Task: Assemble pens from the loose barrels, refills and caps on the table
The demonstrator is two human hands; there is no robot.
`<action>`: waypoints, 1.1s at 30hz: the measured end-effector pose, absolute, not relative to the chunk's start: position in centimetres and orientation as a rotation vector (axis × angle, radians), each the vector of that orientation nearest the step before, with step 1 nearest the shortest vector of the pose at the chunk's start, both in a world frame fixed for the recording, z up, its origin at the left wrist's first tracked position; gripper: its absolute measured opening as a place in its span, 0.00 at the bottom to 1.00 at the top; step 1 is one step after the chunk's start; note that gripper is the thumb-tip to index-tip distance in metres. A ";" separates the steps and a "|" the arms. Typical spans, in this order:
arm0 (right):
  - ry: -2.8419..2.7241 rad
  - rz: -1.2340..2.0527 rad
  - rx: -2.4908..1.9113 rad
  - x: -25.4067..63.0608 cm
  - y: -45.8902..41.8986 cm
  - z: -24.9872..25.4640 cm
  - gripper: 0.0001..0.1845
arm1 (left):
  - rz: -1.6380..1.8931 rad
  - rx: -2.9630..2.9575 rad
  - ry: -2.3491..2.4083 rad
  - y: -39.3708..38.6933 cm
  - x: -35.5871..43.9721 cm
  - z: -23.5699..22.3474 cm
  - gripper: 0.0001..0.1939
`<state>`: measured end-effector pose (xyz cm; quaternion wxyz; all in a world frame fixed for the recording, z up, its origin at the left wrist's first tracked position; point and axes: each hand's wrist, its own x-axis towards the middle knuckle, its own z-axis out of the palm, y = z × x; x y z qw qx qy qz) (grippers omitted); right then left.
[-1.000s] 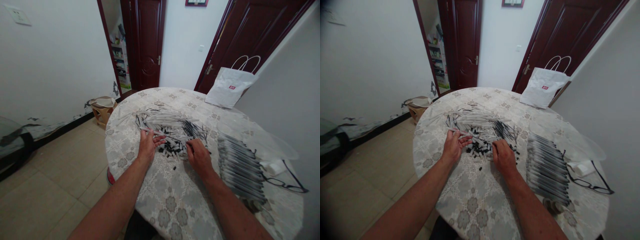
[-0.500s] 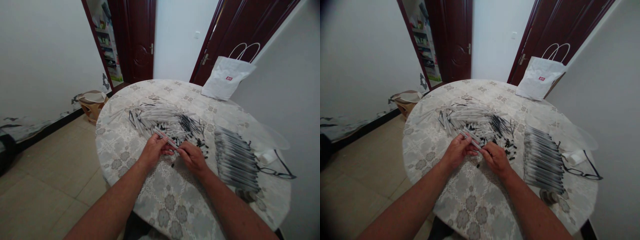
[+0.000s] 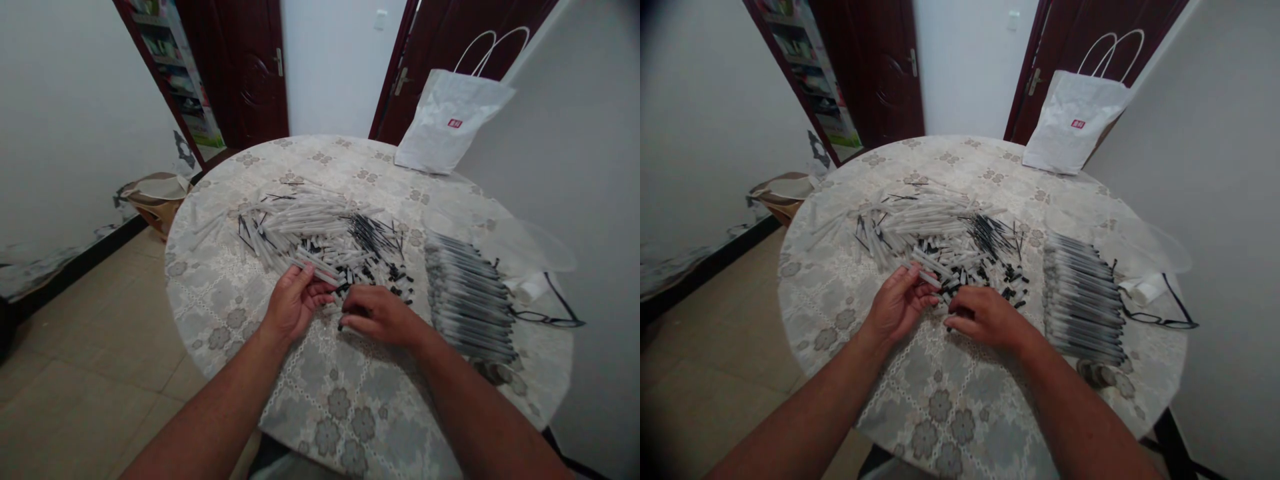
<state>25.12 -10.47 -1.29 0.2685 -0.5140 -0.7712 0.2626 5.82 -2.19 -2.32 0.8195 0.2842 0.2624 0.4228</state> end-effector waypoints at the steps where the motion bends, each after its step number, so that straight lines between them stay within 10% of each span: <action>1: -2.210 0.689 -1.439 25.0 -10.7 -1.0 0.09 | 0.937 0.590 0.570 -2.0 5.8 -2.4 0.14; 10: -2.498 0.441 -1.653 22.4 -11.7 -1.1 0.07 | 1.090 0.624 0.632 -1.2 5.6 -2.9 0.18; 33: -1.055 0.389 -1.343 24.6 -9.0 -3.2 0.15 | 1.025 0.762 0.556 -2.9 10.7 0.2 0.19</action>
